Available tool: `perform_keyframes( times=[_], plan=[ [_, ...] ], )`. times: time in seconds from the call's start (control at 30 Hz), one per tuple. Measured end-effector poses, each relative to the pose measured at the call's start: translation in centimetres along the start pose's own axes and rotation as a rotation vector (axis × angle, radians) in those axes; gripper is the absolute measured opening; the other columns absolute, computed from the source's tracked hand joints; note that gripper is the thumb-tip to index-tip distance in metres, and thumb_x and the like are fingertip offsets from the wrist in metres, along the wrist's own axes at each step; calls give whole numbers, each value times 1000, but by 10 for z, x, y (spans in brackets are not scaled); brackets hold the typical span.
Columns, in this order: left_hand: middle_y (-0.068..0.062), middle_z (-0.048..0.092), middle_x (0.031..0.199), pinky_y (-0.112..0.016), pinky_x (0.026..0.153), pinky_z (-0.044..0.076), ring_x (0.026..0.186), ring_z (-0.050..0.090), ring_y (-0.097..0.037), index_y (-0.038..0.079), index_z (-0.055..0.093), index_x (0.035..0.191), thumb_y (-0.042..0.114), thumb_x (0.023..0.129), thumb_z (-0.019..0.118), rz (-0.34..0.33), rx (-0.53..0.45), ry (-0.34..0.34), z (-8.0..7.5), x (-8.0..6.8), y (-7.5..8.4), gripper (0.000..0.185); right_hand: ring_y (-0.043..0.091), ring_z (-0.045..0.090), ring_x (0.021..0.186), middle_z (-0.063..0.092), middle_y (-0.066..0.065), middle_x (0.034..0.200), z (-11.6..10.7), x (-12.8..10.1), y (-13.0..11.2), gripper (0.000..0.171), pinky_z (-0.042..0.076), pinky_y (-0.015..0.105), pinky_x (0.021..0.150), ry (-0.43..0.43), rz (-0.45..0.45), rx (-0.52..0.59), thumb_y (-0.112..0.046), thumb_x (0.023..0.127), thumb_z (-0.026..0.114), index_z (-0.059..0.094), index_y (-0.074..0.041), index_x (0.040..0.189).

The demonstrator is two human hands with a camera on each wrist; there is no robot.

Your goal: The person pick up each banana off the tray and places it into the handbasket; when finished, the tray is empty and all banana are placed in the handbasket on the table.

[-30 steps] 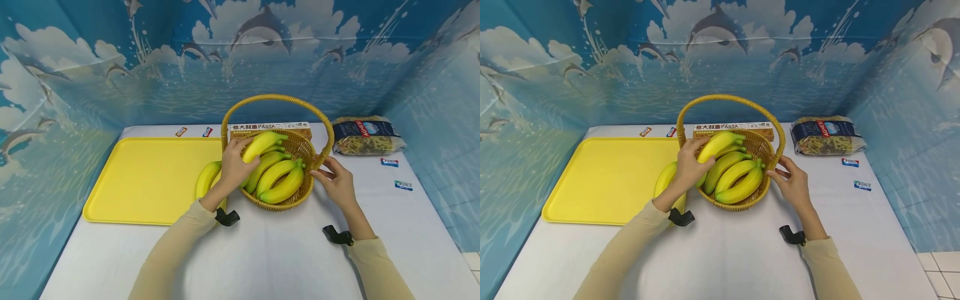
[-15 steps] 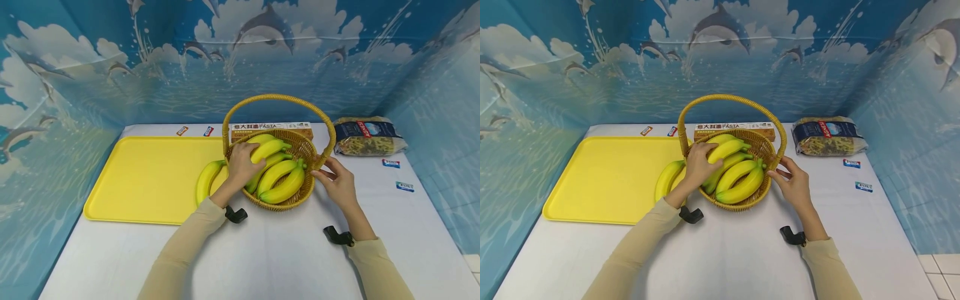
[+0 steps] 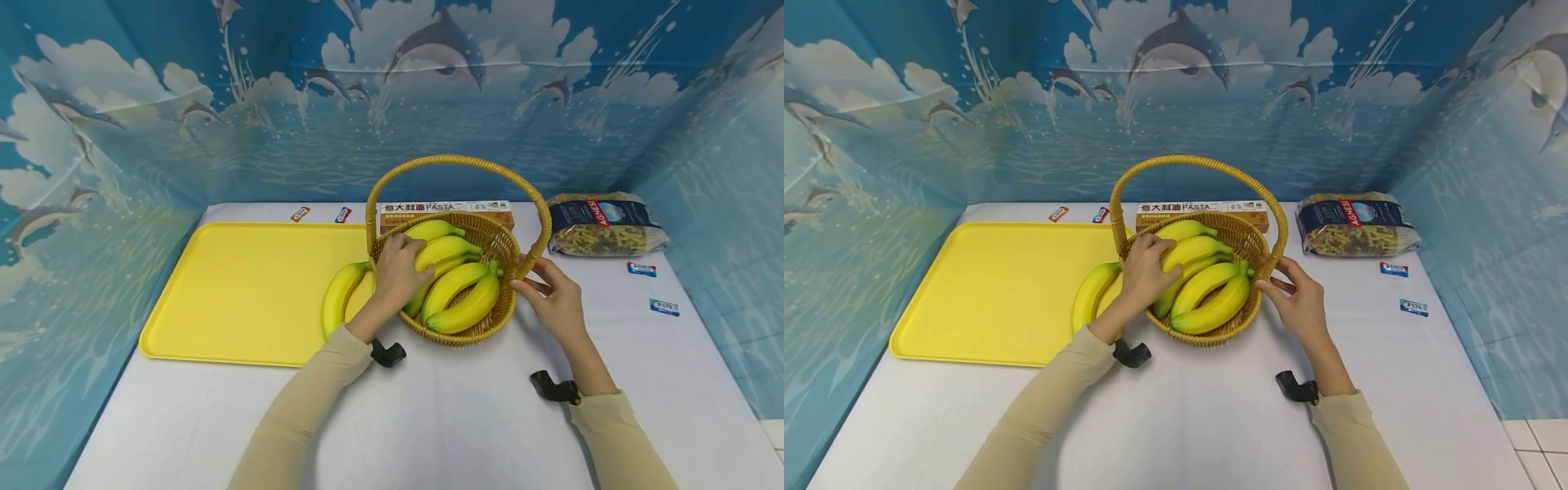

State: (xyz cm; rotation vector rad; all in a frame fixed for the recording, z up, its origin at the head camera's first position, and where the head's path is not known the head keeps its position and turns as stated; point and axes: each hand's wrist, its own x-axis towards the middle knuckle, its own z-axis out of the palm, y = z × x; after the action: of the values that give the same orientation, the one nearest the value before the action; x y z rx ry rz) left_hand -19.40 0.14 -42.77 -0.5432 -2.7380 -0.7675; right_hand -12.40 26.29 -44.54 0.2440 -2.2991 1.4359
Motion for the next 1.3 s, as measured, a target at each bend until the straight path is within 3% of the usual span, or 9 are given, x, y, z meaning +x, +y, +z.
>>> perform_keyframes(
  times=[0.17,0.37,0.47,0.6,0.77,0.93,1.1,1.3],
  plan=[
    [-8,62,110,-35,85,48,100,56,-24,11,69,122,30,83,75,16,4,18,1,-1,1,43,7,60,120,63,25,121,-1,-1,-1,48,50,9,82,0,10,-15,8,82,71,60,2,128],
    [-8,61,109,-34,80,47,99,54,-24,9,69,121,28,83,76,72,-82,85,-2,-6,3,43,0,57,121,63,25,123,-1,-3,3,47,50,8,82,-8,7,-17,7,82,71,60,3,128],
    [-9,60,109,-35,76,45,97,53,-25,8,69,120,26,84,74,101,-161,86,-15,-17,8,41,4,58,122,62,26,123,0,-3,5,48,50,8,83,-12,-6,-11,8,82,71,60,3,128],
    [-10,60,112,-39,81,45,101,53,-26,6,69,121,24,84,73,91,-290,75,-46,-38,11,41,8,60,121,63,24,124,0,-2,3,47,50,9,83,-16,-8,-21,7,83,71,60,2,129],
    [-14,60,117,-44,84,45,104,54,-31,5,66,124,19,82,74,-2,-370,185,-81,-60,-17,45,11,60,122,64,21,124,-2,0,1,48,50,9,83,-21,-1,-36,6,83,71,59,3,129],
    [-20,49,129,-50,88,43,110,49,-36,6,53,140,17,85,72,-196,-404,261,-96,-75,-61,60,8,59,122,63,23,123,-3,1,1,49,50,9,82,-14,7,-39,8,82,71,59,4,128],
    [-21,39,139,-47,94,39,119,43,-36,9,38,150,21,85,72,-356,-400,223,-96,-86,-91,74,-1,57,120,63,25,123,-3,1,3,48,50,8,82,-10,22,-34,9,82,70,59,4,128],
    [-20,35,143,-46,93,38,122,41,-33,12,32,152,29,86,72,-435,-359,149,-84,-86,-107,79,12,60,122,63,23,124,-1,0,2,49,50,9,82,-7,29,-31,8,82,71,59,2,129]
  ],
)
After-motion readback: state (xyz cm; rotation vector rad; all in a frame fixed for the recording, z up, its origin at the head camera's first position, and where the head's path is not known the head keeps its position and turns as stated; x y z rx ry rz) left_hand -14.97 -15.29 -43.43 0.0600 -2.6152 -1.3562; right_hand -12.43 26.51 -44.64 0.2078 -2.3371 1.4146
